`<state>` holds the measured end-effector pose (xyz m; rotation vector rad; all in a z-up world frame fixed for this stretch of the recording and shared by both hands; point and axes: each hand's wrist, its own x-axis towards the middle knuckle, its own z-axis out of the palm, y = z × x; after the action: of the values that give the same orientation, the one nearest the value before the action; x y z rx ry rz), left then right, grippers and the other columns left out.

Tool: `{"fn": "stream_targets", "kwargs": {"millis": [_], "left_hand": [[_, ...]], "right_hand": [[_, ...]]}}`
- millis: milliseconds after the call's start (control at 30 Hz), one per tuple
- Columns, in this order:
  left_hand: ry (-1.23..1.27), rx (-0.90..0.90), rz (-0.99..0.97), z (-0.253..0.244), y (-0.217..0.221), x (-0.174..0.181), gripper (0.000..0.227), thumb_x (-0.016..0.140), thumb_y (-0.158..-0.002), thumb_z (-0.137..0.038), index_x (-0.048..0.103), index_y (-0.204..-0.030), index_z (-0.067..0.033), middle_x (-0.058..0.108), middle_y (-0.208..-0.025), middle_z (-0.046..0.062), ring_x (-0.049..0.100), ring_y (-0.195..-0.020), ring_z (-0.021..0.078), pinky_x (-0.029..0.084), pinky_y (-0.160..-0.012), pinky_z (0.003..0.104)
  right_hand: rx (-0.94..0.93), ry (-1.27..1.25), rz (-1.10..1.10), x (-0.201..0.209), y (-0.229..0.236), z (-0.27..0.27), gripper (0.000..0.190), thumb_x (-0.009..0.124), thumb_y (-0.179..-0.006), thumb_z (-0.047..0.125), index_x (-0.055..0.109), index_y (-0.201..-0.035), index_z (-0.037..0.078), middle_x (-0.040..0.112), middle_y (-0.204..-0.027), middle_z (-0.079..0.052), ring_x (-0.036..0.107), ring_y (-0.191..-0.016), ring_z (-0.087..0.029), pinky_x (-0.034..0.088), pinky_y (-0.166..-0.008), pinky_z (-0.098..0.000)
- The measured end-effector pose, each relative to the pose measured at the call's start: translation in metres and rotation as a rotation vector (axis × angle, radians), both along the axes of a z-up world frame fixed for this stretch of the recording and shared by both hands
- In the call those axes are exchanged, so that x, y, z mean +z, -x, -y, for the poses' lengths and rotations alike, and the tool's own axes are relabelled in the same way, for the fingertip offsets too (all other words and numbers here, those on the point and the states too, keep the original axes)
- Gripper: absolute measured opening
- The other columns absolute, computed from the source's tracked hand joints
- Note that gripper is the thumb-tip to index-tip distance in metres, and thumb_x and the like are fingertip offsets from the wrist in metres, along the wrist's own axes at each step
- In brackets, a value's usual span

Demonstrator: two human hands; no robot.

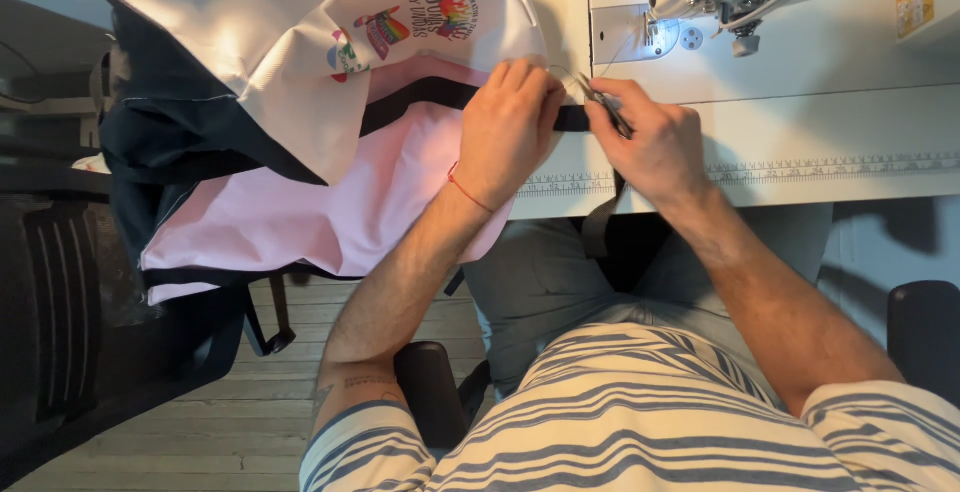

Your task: Sewing straps and logos onto a pink and white tote bag using an industrial sewing machine.

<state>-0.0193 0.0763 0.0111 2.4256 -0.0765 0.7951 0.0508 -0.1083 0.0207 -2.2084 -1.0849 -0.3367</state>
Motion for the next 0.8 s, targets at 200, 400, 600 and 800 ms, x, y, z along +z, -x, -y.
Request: {"fn": "stream_targets", "kwargs": {"millis": [200,400,600,800], "left_hand": [[0.936,-0.139,-0.169,-0.020,0.021,-0.006,0.010,0.065,-0.109,-0.010,0.066,-0.112,-0.0003,0.065,-0.099,0.010,0.063,-0.089,0.0133,0.053,-0.079,0.025],[0.253,0.118,0.004,-0.020,0.078,0.059,0.023,0.074,-0.101,-0.013,0.064,-0.119,-0.0024,0.065,-0.111,0.010,0.068,-0.098,0.0219,0.056,-0.083,0.033],[-0.246,0.108,-0.368,0.010,0.131,0.065,0.062,0.086,-0.060,-0.032,0.064,-0.108,0.0009,0.065,-0.108,0.019,0.061,-0.107,0.0363,0.051,-0.085,0.048],[-0.398,0.180,-0.216,0.020,0.165,0.028,0.049,0.076,-0.072,-0.018,0.063,-0.116,-0.0023,0.069,-0.117,0.016,0.066,-0.113,0.0325,0.052,-0.095,0.049]], "right_hand": [[-0.099,-0.038,-0.152,-0.007,0.003,0.039,0.015,0.075,-0.112,0.016,0.072,-0.121,0.005,0.075,-0.092,-0.011,0.075,-0.080,-0.019,0.058,-0.069,-0.0296],[-0.219,-0.089,-0.541,-0.012,0.010,0.049,0.028,0.068,-0.115,0.024,0.065,-0.134,0.003,0.071,-0.089,-0.015,0.066,-0.067,-0.023,0.051,-0.067,-0.0346],[-0.206,0.176,-0.366,-0.004,0.028,0.034,0.034,0.087,-0.093,0.035,0.078,-0.109,0.006,0.077,-0.085,-0.012,0.073,-0.076,-0.026,0.054,-0.068,-0.0376],[-0.209,-0.019,-0.657,-0.015,0.046,0.060,0.033,0.087,-0.093,0.032,0.076,-0.092,0.002,0.064,-0.069,-0.007,0.055,-0.063,-0.014,0.045,-0.057,-0.0309]]}}
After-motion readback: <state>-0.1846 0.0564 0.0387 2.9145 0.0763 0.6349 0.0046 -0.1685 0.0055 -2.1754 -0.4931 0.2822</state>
